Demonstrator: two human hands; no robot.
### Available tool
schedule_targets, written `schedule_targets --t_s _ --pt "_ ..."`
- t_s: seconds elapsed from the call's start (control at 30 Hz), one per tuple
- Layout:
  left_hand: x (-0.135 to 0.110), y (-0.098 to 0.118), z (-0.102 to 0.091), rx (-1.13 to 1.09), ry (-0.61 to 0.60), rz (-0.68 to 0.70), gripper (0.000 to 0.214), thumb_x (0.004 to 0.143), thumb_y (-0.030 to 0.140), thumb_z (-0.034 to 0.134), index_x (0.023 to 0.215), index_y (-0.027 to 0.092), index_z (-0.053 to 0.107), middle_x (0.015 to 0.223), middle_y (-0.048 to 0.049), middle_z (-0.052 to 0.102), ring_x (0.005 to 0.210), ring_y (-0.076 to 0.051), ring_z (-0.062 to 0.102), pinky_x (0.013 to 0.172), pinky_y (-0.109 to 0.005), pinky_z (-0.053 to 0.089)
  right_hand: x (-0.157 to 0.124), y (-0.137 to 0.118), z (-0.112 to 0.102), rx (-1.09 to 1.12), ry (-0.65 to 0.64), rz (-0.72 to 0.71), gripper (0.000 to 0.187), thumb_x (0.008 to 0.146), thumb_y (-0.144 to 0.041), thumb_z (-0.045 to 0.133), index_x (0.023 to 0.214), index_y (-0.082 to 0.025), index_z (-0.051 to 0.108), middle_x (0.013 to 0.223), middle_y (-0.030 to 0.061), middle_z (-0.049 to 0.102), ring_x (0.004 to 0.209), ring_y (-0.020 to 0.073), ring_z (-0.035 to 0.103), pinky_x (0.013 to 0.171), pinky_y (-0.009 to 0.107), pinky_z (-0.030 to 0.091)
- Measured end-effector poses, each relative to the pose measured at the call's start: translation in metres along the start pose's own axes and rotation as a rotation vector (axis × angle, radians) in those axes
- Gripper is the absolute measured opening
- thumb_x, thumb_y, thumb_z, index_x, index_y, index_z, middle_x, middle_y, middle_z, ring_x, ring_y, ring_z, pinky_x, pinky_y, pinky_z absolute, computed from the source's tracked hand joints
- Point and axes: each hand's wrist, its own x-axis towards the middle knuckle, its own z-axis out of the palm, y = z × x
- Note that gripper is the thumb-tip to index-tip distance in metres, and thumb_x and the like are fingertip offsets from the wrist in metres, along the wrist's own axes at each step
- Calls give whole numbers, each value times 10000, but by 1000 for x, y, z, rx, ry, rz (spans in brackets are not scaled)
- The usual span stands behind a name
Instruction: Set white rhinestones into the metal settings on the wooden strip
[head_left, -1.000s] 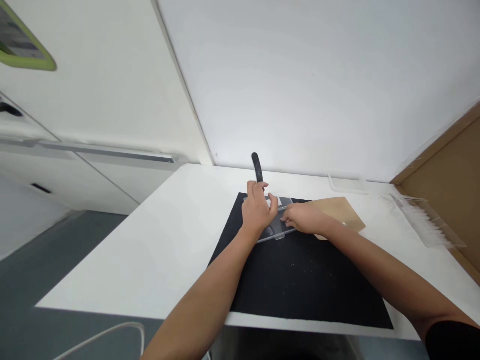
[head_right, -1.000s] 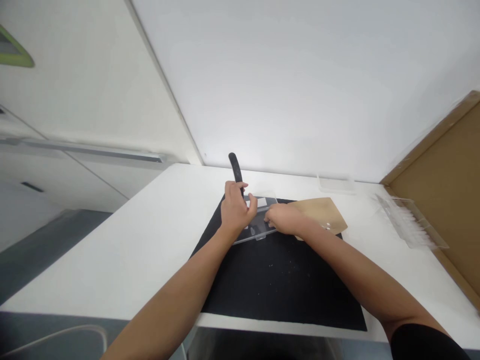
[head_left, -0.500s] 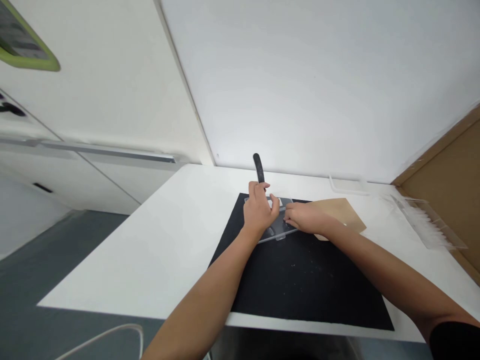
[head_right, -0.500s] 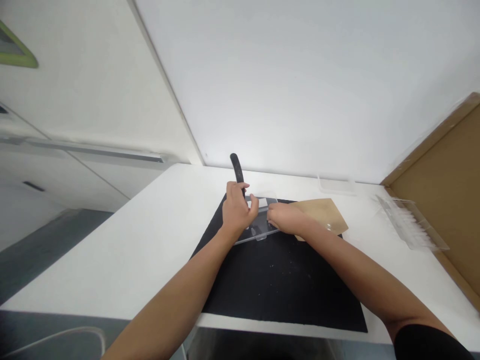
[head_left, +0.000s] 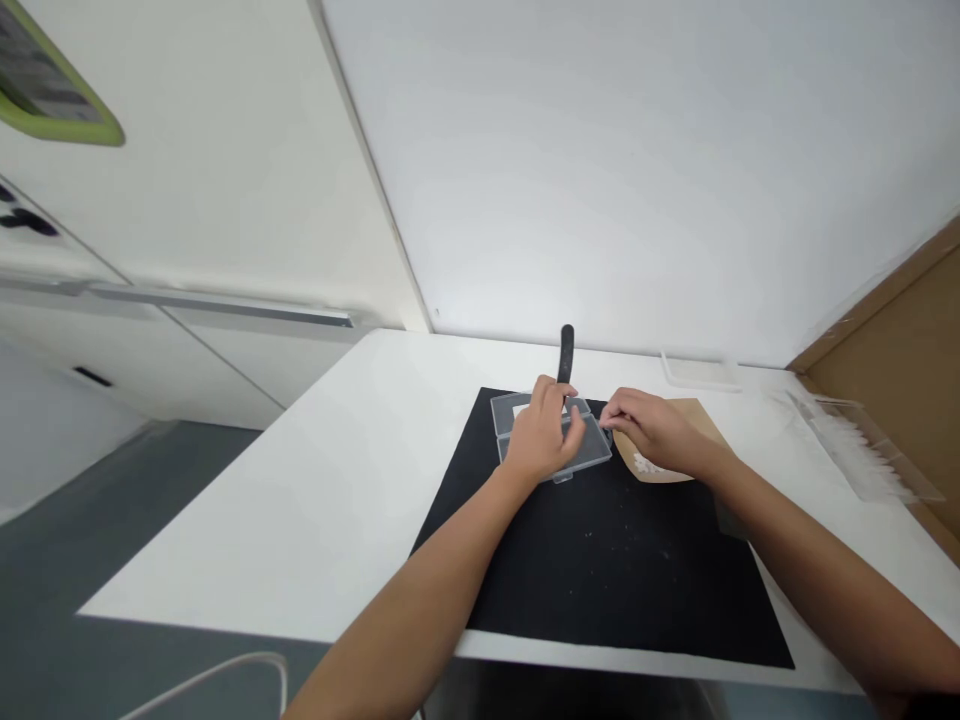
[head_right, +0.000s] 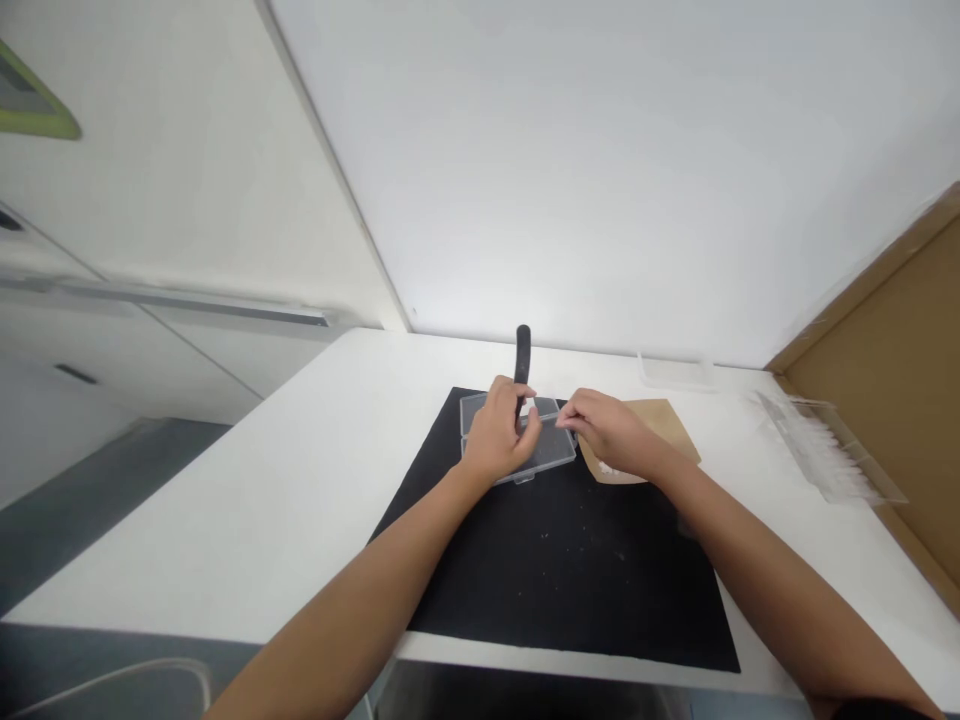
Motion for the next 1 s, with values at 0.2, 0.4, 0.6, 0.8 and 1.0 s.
schedule_targets --t_s 0.2,0.4,0.6,0.8,1.0 --pt "-7 28 3 -238 -170 88 213 1020 269 543 1202 191 624 972 -34 533 689 -127 521 660 -272 468 -49 -4 -1 363 277 250 272 1054 -433 582 876 -233 632 833 11 625 780 172 591 729 304 476" --pt "-19 47 14 -373 -261 83 239 1023 320 614 1229 214 675 932 -6 481 672 -106 507 659 -266 477 -74 1 16 558 391 349 297 1021 -494 630 893 -228 665 802 0 598 762 160 581 735 295 482" --pt "-23 51 21 -424 -279 51 213 1024 358 643 1166 219 719 933 7 454 625 -67 508 623 -238 483 -72 -5 23 629 372 325 319 1031 -503 608 884 -224 656 808 -1 583 771 158 563 761 300 482" --pt "-22 49 23 -374 -218 121 205 1056 328 592 1078 214 761 878 -12 476 709 -114 533 646 -240 472 -73 -7 23 603 359 329 304 1041 -482 600 882 -228 647 810 -4 580 785 157 558 774 300 476" --pt "-23 49 24 -330 -189 119 217 1056 317 583 1065 210 772 872 -21 479 720 -129 520 642 -246 459 -80 -1 26 560 356 337 256 1020 -492 634 1030 -246 706 920 27 677 832 178 622 771 319 511"
